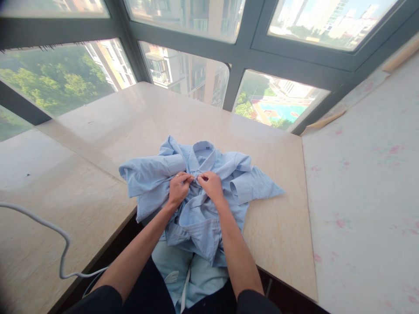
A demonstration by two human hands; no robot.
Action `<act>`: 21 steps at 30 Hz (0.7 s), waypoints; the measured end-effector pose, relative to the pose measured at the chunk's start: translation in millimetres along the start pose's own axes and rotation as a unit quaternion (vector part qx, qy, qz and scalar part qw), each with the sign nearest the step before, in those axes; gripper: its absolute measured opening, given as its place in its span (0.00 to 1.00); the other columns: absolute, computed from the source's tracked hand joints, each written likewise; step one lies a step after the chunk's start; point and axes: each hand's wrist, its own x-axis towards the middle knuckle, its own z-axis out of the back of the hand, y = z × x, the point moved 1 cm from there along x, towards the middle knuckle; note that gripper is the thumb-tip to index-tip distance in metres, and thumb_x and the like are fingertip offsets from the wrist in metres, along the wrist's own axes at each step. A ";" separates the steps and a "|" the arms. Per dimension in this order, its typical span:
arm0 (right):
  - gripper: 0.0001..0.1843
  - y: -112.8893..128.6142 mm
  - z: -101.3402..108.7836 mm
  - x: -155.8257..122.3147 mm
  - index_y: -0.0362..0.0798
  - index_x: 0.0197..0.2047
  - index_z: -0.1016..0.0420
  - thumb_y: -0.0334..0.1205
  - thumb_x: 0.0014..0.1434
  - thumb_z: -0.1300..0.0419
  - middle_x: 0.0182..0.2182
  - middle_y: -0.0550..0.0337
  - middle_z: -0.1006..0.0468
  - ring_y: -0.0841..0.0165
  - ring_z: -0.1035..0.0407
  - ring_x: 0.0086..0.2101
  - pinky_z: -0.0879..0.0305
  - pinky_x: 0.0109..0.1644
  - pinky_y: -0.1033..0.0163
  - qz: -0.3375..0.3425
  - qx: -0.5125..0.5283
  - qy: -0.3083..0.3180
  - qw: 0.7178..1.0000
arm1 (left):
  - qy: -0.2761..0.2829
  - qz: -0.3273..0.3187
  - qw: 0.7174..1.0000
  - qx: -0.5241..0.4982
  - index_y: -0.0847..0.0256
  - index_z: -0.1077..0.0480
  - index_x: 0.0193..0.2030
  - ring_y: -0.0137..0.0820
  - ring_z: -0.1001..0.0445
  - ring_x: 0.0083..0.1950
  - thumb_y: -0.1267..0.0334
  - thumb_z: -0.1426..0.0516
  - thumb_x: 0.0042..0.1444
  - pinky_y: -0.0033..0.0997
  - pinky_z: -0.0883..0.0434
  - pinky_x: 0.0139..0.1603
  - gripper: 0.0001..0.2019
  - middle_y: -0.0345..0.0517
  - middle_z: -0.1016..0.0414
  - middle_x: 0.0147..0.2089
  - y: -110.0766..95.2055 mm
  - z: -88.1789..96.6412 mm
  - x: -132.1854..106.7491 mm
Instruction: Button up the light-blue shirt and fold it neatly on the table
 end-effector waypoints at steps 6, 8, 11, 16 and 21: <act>0.08 -1.7 -4.6 -2.0 0.50 0.28 0.25 0.33 0.57 0.42 0.30 0.59 0.21 0.64 0.31 0.36 0.42 0.44 0.60 0.031 -0.142 -0.034 0.989 | -0.003 -0.004 1.000 -0.022 0.58 0.24 0.31 0.33 0.26 0.38 0.68 0.45 0.57 0.33 0.30 0.43 0.08 0.43 0.24 0.34 -0.6 1.3 -1.0; 0.08 -3.1 -3.4 -2.9 0.50 0.28 0.25 0.35 0.59 0.42 0.30 0.59 0.21 0.64 0.30 0.37 0.42 0.45 0.60 0.037 -0.121 -0.034 0.991 | 0.002 -0.004 1.000 -0.012 0.59 0.25 0.32 0.33 0.27 0.38 0.68 0.45 0.57 0.33 0.31 0.43 0.07 0.43 0.25 0.34 -1.3 0.9 -1.0; 0.08 -4.6 -1.0 -5.4 0.50 0.32 0.24 0.39 0.61 0.43 0.31 0.59 0.21 0.64 0.29 0.37 0.40 0.47 0.59 0.051 -0.074 -0.039 0.995 | -0.001 -0.003 1.000 -0.009 0.59 0.27 0.32 0.33 0.28 0.38 0.66 0.46 0.59 0.32 0.32 0.42 0.07 0.43 0.27 0.33 -3.0 0.5 -0.6; 0.20 -4.3 0.2 -10.5 0.45 0.53 0.28 0.47 0.61 0.40 0.37 0.56 0.22 0.64 0.29 0.36 0.37 0.48 0.57 0.079 -0.055 -0.066 0.993 | 0.002 -0.002 1.000 -0.007 0.59 0.29 0.32 0.32 0.30 0.37 0.64 0.47 0.61 0.32 0.33 0.42 0.09 0.43 0.28 0.33 -6.4 1.5 -0.9; 0.20 -3.0 -0.3 -11.3 0.49 0.56 0.27 0.44 0.61 0.40 0.41 0.52 0.26 0.60 0.31 0.43 0.36 0.50 0.56 0.110 -0.134 -0.045 0.984 | 0.004 0.001 1.000 0.002 0.59 0.29 0.32 0.31 0.29 0.37 0.65 0.47 0.61 0.31 0.32 0.43 0.08 0.43 0.28 0.34 -9.1 2.1 -1.6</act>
